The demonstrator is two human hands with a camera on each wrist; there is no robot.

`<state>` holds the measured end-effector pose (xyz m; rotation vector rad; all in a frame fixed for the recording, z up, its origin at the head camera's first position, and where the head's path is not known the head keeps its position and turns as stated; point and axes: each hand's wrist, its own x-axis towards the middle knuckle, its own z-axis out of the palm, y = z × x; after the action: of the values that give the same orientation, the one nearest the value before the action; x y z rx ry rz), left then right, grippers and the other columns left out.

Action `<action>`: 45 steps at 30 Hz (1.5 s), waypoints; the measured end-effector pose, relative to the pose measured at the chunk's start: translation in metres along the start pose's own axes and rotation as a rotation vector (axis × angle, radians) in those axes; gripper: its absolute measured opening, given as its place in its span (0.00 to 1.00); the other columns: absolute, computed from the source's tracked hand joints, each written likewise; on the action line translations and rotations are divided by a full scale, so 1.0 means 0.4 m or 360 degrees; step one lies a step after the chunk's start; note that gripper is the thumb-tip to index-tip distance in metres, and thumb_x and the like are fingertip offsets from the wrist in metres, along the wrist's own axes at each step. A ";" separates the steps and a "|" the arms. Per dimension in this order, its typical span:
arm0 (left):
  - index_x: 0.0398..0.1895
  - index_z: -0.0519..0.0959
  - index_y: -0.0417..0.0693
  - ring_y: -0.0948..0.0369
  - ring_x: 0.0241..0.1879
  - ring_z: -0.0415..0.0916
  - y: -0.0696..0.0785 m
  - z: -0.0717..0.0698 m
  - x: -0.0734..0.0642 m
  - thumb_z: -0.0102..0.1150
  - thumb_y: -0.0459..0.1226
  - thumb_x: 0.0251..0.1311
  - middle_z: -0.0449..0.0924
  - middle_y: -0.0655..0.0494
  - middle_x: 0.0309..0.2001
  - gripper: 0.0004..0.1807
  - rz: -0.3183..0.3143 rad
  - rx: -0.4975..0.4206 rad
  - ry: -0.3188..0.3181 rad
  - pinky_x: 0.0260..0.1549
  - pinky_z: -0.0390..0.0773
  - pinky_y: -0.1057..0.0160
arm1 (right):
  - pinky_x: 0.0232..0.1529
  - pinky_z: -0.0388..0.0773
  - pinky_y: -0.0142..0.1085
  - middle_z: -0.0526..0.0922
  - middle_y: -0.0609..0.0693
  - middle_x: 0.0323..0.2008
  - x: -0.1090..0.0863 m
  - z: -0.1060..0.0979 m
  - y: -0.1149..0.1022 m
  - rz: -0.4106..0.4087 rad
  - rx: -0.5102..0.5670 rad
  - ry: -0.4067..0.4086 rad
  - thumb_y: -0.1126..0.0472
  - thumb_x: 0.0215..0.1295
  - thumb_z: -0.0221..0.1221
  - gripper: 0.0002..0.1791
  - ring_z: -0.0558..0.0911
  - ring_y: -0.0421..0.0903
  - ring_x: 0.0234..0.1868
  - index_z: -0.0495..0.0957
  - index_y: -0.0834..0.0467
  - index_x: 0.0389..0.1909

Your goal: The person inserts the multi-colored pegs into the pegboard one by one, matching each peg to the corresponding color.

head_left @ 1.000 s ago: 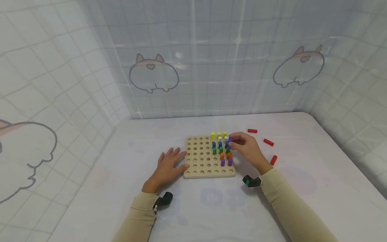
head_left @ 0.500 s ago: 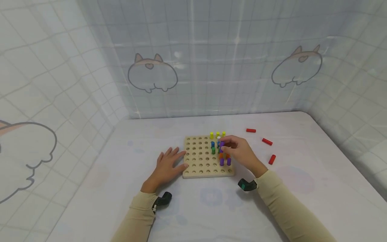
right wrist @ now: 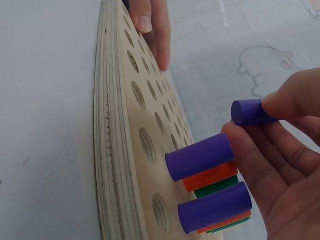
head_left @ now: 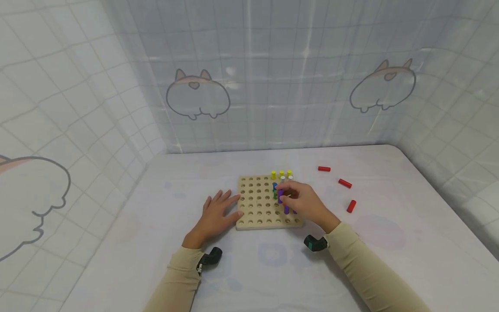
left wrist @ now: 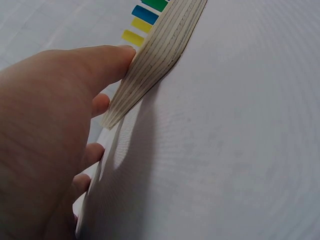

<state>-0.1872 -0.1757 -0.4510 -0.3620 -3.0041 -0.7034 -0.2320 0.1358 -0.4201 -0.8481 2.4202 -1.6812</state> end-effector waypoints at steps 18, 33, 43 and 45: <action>0.74 0.68 0.57 0.42 0.77 0.42 -0.002 -0.004 0.000 0.55 0.59 0.67 0.56 0.45 0.77 0.35 -0.0006 0.0021 -0.0036 0.70 0.35 0.33 | 0.46 0.82 0.36 0.85 0.50 0.45 -0.003 0.022 0.001 -0.0064 -0.0119 -0.0115 0.70 0.65 0.62 0.14 0.83 0.44 0.43 0.83 0.62 0.51; 0.75 0.67 0.57 0.43 0.78 0.40 0.001 -0.011 -0.006 0.54 0.60 0.68 0.55 0.46 0.77 0.36 -0.0007 0.0000 -0.0047 0.70 0.34 0.34 | 0.40 0.82 0.34 0.84 0.45 0.41 -0.002 0.023 0.008 -0.0164 -0.0329 -0.0216 0.69 0.65 0.62 0.12 0.83 0.40 0.39 0.84 0.60 0.48; 0.75 0.67 0.58 0.44 0.78 0.40 -0.001 -0.014 -0.001 0.54 0.61 0.67 0.54 0.46 0.77 0.37 -0.0006 -0.0006 -0.0055 0.70 0.34 0.35 | 0.41 0.82 0.34 0.84 0.46 0.40 0.004 0.020 -0.005 -0.0340 -0.0589 -0.0255 0.69 0.63 0.64 0.11 0.81 0.38 0.40 0.84 0.61 0.46; 0.75 0.67 0.58 0.44 0.78 0.40 -0.001 -0.015 0.000 0.53 0.61 0.67 0.54 0.47 0.77 0.37 -0.0007 -0.0004 -0.0058 0.70 0.34 0.35 | 0.42 0.82 0.35 0.84 0.46 0.41 0.003 0.020 -0.007 -0.0336 -0.0622 -0.0254 0.69 0.63 0.65 0.11 0.81 0.39 0.40 0.84 0.61 0.46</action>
<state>-0.1872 -0.1787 -0.4456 -0.3725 -3.0394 -0.7087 -0.2291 0.1276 -0.4204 -1.2721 2.6626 -1.1460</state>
